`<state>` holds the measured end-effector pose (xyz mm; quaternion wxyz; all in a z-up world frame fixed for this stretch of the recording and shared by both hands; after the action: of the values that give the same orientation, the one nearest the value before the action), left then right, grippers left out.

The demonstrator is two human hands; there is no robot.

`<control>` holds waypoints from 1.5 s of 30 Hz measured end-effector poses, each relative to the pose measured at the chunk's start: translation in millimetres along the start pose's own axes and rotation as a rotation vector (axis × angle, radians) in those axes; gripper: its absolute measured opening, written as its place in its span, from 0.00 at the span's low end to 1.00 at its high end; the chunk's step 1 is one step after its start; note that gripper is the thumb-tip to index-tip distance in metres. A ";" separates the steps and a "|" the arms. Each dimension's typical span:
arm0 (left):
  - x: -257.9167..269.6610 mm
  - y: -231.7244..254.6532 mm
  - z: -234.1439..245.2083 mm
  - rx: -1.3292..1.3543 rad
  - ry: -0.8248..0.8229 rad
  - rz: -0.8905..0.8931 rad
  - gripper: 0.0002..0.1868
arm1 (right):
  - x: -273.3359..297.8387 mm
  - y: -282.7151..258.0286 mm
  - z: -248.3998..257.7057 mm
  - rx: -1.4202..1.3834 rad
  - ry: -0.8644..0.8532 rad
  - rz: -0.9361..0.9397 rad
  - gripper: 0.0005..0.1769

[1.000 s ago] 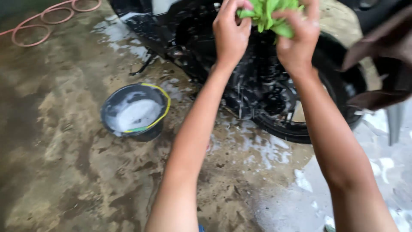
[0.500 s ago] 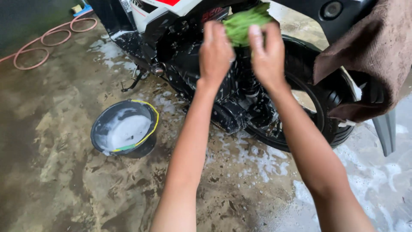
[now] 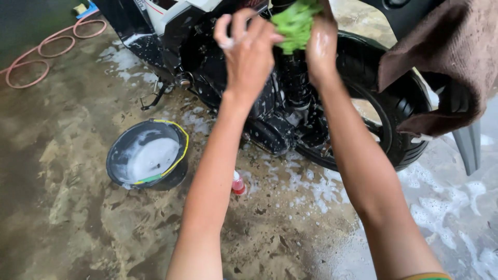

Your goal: Washing the rear wheel and engine area of a motorcycle using a brush and sponge.

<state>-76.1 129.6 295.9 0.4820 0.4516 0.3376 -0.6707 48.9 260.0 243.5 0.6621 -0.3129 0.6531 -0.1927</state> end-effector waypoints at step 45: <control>61.2 27.5 -8.3 0.015 -0.100 -0.011 0.12 | 94.9 -58.8 -10.3 0.672 -0.055 0.210 0.23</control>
<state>-55.4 107.7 235.5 0.4913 0.4192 0.3107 -0.6974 54.6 152.4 212.5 0.7616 -0.0136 0.5638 -0.3193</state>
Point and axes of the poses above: each hand's wrist, its own x-axis away from the middle knuckle, its own z-axis out of the back of the hand, y = z × x, the point moved 10 cm from there along -x, towards the middle knuckle, and after that the axes turned 2 degrees about -y, right-handed, at the moved point
